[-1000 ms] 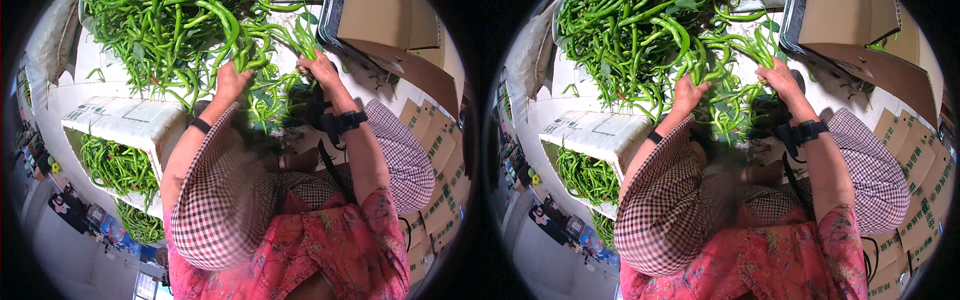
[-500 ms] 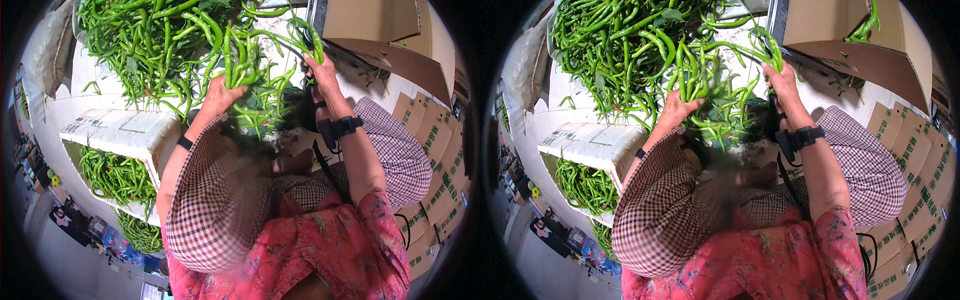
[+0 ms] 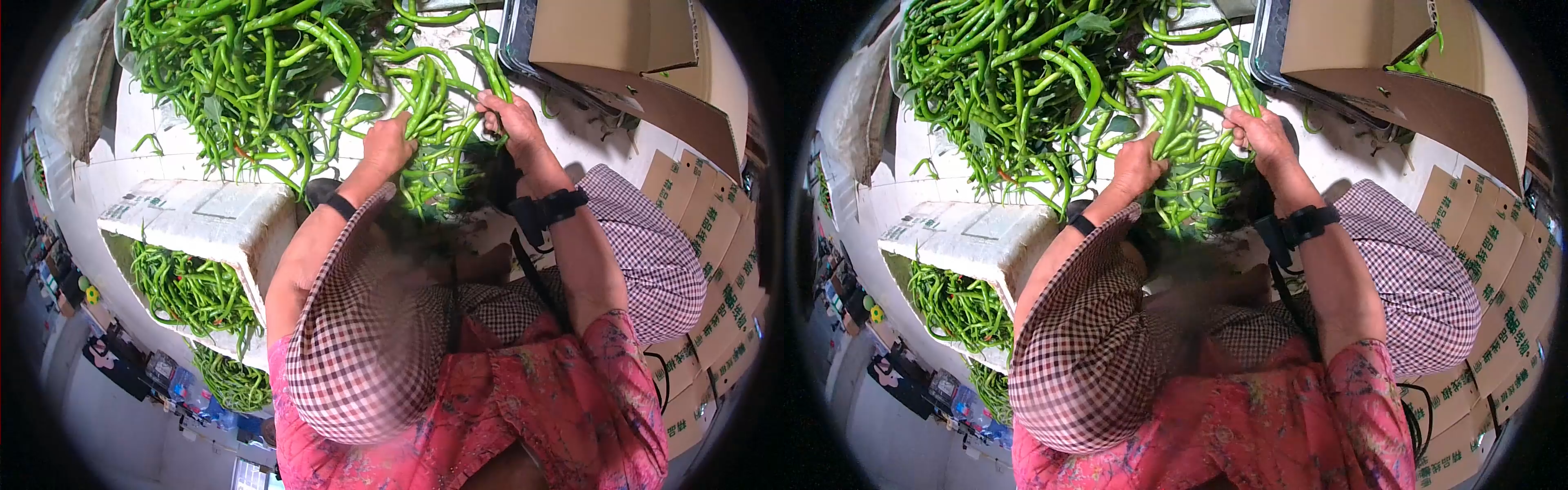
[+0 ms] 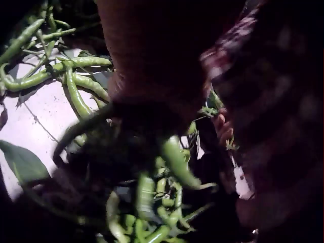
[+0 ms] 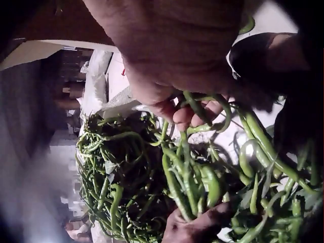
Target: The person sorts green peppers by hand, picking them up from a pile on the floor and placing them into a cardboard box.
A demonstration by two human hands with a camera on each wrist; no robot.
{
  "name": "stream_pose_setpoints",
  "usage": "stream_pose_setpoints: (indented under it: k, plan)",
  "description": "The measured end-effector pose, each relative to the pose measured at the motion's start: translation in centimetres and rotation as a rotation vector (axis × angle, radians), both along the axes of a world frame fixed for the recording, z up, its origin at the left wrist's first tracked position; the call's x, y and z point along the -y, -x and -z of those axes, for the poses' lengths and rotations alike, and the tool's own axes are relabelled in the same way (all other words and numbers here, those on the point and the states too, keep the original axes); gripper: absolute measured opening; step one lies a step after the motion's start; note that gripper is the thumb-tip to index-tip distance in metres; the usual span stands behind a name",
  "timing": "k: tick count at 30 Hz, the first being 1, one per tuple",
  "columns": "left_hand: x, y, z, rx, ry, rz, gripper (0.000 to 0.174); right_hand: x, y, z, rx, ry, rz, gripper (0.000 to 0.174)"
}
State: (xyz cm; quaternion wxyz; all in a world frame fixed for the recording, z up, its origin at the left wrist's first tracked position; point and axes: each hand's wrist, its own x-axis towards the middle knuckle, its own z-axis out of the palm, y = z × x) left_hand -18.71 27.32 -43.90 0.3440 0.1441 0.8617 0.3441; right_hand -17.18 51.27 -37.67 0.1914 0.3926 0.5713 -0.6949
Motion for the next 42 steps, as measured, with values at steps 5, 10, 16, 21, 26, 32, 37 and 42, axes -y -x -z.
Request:
stream_pose_setpoints:
  k: [5, 10, 16, 21, 26, 32, 37, 42]
  plan:
    - [0.4, 1.5, -5.0, 0.509, -0.534, -0.287, 0.028, -1.8, 1.0, -0.3, -0.109, 0.013, -0.045, 0.02]
    - [1.0, 2.7, -9.3, 0.724, -0.61, -0.277, 0.028, -2.0, 2.9, -2.9, -0.145, -0.505, -0.47, 0.026]
    - [0.9, 4.3, -14.0, 0.663, -0.593, -0.044, 0.027, -4.0, 6.9, -7.3, -0.477, -0.94, -1.048, 0.031]
    - [1.0, 5.8, -19.8, 0.681, -0.554, -0.018, 0.039, -5.0, 9.2, -14.0, -0.693, -0.806, -1.033, 0.029]
    - [3.1, 6.9, -27.2, 0.485, -0.514, -0.055, 0.043, -2.9, 10.1, -21.1, -0.995, -1.066, -1.013, 0.031]
    - [4.5, 4.7, -37.1, 0.185, -0.497, -0.221, 0.041, -3.5, 6.6, -31.2, -0.601, -0.377, -0.756, 0.035]
    - [6.6, 1.7, -44.0, 0.039, -0.508, -0.427, 0.034, -6.1, 4.6, -34.4, -0.605, 0.134, -0.389, 0.035]
    - [4.6, -5.0, -46.2, 0.036, -0.779, -0.737, 0.037, -5.9, 3.6, -37.2, -0.716, 0.367, -0.251, 0.035]
